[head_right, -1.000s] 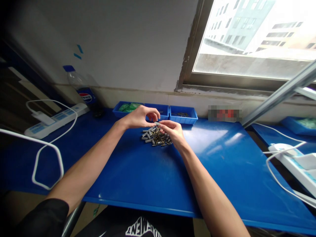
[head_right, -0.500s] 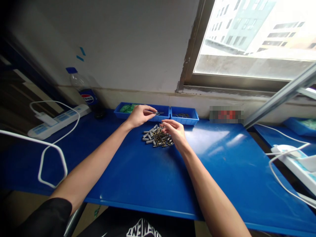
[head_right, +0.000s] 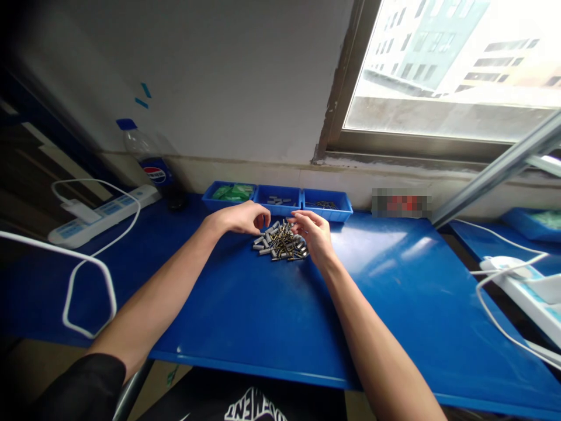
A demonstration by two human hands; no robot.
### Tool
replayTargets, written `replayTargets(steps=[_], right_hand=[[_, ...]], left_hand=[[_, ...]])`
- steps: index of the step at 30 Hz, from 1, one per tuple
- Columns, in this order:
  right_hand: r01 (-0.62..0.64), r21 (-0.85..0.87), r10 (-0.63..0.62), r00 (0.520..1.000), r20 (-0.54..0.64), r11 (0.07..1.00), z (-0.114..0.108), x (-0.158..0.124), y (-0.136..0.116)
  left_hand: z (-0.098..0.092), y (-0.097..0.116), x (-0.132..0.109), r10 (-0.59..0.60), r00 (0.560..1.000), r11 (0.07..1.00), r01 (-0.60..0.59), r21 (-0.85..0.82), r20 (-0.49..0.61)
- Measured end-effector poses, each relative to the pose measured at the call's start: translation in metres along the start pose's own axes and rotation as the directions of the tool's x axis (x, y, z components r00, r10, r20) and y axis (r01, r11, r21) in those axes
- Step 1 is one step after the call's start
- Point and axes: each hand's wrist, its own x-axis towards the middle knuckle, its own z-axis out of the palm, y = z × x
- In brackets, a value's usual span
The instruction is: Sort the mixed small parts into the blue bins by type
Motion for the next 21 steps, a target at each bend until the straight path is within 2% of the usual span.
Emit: replayTargets(steps=[10, 14, 17, 21], right_hand=[[-0.010, -0.008, 0.010, 1.000, -0.001, 1.000, 0.000, 0.001, 0.000], [-0.008, 0.004, 0.008, 1.000, 0.007, 1.000, -0.001, 0.000, 0.000], [0.011, -0.021, -0.010, 1.000, 0.014, 1.000, -0.001, 0.000, 0.002], [0.095, -0.100, -0.093, 0.995, 0.024, 0.990, 0.001, -0.003, 0.003]], left_hand=[[0.004, 0.002, 0.003, 0.002, 1.000, 0.999, -0.004, 0.046, 0.031], [-0.003, 0.000, -0.001, 0.012, 1.000, 0.999, -0.013, 0.042, 0.029], [-0.009, 0.002, -0.005, 0.063, 0.997, 0.995, -0.067, -0.078, -0.051], [-0.011, 0.013, -0.007, 0.182, 0.960, 0.932, -0.237, -0.274, -0.210]])
